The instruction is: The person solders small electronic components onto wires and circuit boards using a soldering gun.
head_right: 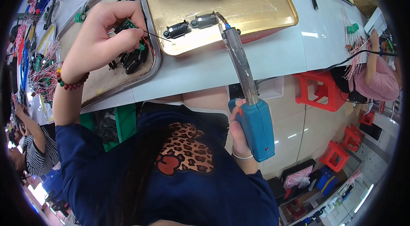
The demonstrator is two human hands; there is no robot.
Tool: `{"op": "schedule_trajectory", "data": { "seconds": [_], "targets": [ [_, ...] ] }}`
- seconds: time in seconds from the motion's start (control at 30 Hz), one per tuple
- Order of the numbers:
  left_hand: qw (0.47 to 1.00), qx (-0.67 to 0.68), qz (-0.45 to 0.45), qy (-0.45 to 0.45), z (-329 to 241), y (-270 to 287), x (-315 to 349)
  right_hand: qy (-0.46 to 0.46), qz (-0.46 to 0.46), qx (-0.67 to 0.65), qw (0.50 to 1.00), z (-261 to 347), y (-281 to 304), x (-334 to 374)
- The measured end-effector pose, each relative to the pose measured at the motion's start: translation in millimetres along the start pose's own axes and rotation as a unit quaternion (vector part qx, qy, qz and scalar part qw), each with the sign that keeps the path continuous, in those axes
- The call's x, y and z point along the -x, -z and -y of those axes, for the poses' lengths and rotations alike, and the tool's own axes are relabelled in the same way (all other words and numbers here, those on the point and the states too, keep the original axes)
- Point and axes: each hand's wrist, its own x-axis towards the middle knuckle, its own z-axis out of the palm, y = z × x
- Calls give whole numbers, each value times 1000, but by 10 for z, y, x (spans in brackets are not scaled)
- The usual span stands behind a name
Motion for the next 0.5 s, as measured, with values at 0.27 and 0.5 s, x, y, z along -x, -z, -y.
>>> {"op": "schedule_trajectory", "data": {
  "seconds": [0.27,0.5],
  "targets": [
    [983,-153,-48,-92,31,-17,-123,-28,-27,49,998,124,-94,-50],
    [995,41,-19,-85,192,-149,-137,-35,5,133,990,226,-163,-25]
  ]
}}
